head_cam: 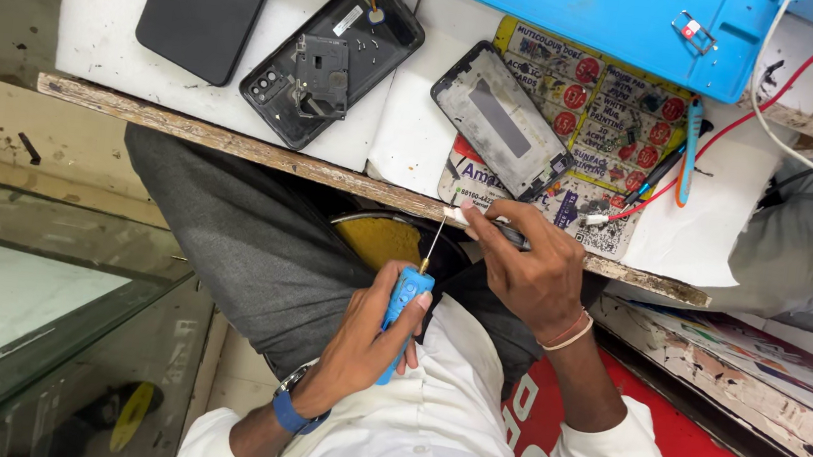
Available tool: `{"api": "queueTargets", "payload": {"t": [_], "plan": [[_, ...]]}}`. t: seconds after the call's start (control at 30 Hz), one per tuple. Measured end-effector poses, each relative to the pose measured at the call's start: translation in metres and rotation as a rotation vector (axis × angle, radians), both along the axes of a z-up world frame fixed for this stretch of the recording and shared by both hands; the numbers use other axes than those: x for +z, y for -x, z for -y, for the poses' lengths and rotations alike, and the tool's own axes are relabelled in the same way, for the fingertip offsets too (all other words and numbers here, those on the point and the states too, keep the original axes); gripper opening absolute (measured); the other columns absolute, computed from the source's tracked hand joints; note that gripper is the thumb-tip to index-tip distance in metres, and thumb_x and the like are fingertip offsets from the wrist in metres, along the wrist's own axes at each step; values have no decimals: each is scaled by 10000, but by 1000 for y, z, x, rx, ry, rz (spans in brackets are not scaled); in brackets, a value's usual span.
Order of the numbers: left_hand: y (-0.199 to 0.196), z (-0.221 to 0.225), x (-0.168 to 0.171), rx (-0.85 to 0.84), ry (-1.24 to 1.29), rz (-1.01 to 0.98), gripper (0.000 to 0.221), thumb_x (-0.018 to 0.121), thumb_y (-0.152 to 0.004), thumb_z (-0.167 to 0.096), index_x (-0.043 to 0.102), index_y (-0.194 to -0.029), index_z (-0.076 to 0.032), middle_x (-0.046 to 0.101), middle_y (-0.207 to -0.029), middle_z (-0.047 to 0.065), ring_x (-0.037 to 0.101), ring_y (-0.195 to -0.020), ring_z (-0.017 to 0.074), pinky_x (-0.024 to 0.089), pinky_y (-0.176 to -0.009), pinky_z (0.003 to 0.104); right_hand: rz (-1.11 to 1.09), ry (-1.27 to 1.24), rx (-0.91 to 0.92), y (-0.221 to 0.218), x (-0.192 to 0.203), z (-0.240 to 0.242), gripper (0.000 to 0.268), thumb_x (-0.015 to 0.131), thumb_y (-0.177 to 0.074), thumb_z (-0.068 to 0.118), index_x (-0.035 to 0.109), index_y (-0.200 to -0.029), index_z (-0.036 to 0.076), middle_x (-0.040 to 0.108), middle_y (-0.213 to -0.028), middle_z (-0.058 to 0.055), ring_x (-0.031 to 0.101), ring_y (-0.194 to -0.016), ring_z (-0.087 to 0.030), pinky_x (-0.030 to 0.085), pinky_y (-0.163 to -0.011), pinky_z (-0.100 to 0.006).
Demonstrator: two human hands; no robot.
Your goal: The person cleans a mobile phone frame using a blue handheld tool and applies adhesive or a coating with a white applicator.
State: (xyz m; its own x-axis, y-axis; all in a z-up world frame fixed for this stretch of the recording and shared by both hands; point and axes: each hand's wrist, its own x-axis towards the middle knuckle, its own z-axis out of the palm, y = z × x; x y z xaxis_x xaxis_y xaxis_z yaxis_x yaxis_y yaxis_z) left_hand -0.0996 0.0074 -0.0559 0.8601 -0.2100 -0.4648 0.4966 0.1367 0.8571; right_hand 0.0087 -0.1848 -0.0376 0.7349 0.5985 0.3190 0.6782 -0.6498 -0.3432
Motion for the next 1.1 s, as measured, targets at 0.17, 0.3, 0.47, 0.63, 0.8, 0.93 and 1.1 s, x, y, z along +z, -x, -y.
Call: {"api": "queueTargets", "payload": {"t": [0.17, 0.3, 0.47, 0.63, 0.8, 0.93, 1.1], "plan": [[4, 1, -3, 33, 36, 6, 319, 527, -1037, -224, 468, -1232, 22, 589, -699, 78, 651, -457, 151, 489, -376, 284, 20, 2, -1, -4, 0, -4, 314, 752, -909, 63, 768, -1213, 140, 699, -978, -47, 685, -768, -203, 531, -621, -345], [8, 4, 1, 38, 13, -28, 326, 521, -1031, -224, 477, -1248, 15, 579, -687, 78, 653, -450, 152, 488, -353, 290, 2, -30, -8, -3, 0, -8, 317, 762, -886, 49, 763, -1194, 127, 702, -974, -53, 691, -777, -212, 533, -627, -343], [11, 2, 5, 58, -27, -34, 337, 509, -1031, -230, 466, -1264, 10, 590, -667, 77, 651, -444, 146, 495, -349, 281, -20, -60, -2, -5, -1, -13, 320, 773, -857, 31, 773, -1165, 116, 708, -972, -52, 695, -771, -204, 534, -622, -334], [16, 4, 7, 86, -22, -72, 330, 501, -1029, -236, 484, -1247, 12, 600, -677, 74, 637, -441, 141, 490, -340, 286, 14, -69, -2, -6, 1, -18, 290, 769, -860, 28, 773, -1139, 107, 710, -974, -36, 712, -802, -205, 539, -628, -329], [24, 3, 10, 92, -8, -85, 300, 503, -1035, -222, 504, -1217, 17, 607, -695, 75, 645, -449, 139, 492, -358, 282, 43, -42, -47, -4, -3, -20, 213, 760, -895, 36, 775, -1097, 102, 713, -974, -37, 713, -773, -202, 537, -606, -330], [30, -1, 22, 85, -24, -90, 298, 519, -1015, -199, 507, -1232, 4, 610, -691, 81, 639, -444, 144, 490, -355, 287, -53, -151, -89, -7, -9, -16, 237, 753, -900, 15, 784, -1118, 103, 718, -984, -60, 696, -733, -185, 526, -592, -311], [13, -7, 12, 98, -59, -90, 327, 494, -1030, -227, 510, -1282, -19, 623, -719, 81, 644, -461, 130, 495, -383, 272, -214, -276, -100, 1, -10, -14, 293, 766, -876, -13, 788, -1147, 96, 715, -956, -74, 638, -635, -145, 489, -558, -292]]}}
